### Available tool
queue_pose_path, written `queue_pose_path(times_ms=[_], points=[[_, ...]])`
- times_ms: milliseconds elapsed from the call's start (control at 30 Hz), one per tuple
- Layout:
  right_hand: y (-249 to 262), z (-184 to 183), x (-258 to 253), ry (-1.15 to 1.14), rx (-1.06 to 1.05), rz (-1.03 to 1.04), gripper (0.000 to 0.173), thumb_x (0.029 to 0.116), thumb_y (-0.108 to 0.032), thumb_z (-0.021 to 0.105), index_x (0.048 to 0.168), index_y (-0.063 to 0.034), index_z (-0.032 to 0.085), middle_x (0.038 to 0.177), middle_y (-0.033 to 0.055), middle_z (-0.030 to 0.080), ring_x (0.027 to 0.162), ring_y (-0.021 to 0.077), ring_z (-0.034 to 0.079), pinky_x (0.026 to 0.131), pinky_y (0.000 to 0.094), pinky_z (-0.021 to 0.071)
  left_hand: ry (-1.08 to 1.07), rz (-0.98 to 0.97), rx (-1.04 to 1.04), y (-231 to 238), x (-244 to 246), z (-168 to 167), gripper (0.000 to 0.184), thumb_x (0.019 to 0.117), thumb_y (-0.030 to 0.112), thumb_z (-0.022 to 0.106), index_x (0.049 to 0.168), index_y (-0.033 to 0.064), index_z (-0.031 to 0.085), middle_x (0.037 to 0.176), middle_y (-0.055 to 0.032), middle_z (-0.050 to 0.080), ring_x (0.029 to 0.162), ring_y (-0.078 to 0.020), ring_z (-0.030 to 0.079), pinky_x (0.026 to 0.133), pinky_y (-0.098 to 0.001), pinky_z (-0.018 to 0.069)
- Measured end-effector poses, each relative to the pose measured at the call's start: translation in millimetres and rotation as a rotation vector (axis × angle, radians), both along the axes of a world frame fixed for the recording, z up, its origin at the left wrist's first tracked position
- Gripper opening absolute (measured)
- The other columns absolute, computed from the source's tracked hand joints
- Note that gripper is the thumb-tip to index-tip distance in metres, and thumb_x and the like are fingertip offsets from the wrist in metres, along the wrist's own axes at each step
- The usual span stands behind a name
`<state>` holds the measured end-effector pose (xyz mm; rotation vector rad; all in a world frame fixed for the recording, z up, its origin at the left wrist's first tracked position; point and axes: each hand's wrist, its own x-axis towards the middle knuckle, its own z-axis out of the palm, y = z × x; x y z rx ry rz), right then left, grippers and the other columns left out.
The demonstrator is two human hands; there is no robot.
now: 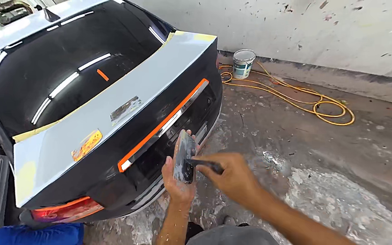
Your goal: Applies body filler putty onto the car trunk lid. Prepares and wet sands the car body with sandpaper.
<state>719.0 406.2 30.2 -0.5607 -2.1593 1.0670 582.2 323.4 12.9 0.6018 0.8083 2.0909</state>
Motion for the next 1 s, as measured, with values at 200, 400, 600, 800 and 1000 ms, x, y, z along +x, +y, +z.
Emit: queue_pose_path(times_ms=[200,400,600,800,1000], points=[[-34.6,-13.2,-27.1,0.101,0.301,-0.257,0.034,0.0911,-0.008,0.063,0.121,-0.0164,0.076,0.112,0.0043,0.075,0.097,0.0163,0.074,0.078,0.0339,0.0635,0.137,-0.066,-0.011,12.6,1.1,-0.7,0.099,0.0851,0.082,0.046,0.150,0.0067,0.049,0.147,-0.0155,0.056,0.136,-0.0256,0.053,0.110,-0.0389,0.0456],[-35.3,-9.0,-45.4,0.069,0.198,-0.336,0.032,0.0945,-0.010,0.059,0.122,-0.0089,0.075,0.109,0.0075,0.075,0.095,0.0183,0.074,0.080,0.0356,0.0630,0.318,-0.013,-0.055,17.4,-6.4,-5.3,0.110,0.0800,0.088,0.045,0.151,0.0046,0.046,0.147,-0.0152,0.056,0.135,-0.0234,0.054,0.110,-0.0364,0.0454],[-12.3,-16.8,-56.4,0.053,0.163,-0.400,0.031,0.0953,-0.011,0.061,0.123,-0.0100,0.075,0.111,0.0064,0.075,0.096,0.0190,0.074,0.080,0.0384,0.0629,0.396,0.027,-0.178,14.9,1.4,-19.5,0.112,0.0784,0.087,0.052,0.153,0.0042,0.040,0.147,-0.0104,0.055,0.135,-0.0172,0.052,0.112,-0.0337,0.0434],[-23.2,-18.1,-46.6,0.084,0.159,-0.398,0.029,0.0941,-0.010,0.060,0.117,-0.0076,0.077,0.103,0.0075,0.077,0.091,0.0191,0.075,0.078,0.0384,0.0631,0.416,0.017,-0.155,14.7,6.7,-19.2,0.109,0.0804,0.081,0.058,0.154,0.0034,0.038,0.150,-0.0142,0.052,0.137,-0.0210,0.050,0.112,-0.0359,0.0428],[-37.1,-14.9,-33.1,0.074,0.102,-0.389,0.031,0.0944,-0.011,0.059,0.120,-0.0090,0.076,0.108,0.0047,0.077,0.097,0.0164,0.074,0.084,0.0355,0.0626,0.443,-0.004,-0.114,19.0,10.3,-17.0,0.106,0.0817,0.078,0.059,0.153,0.0032,0.038,0.149,-0.0147,0.052,0.136,-0.0213,0.052,0.111,-0.0341,0.0440]])
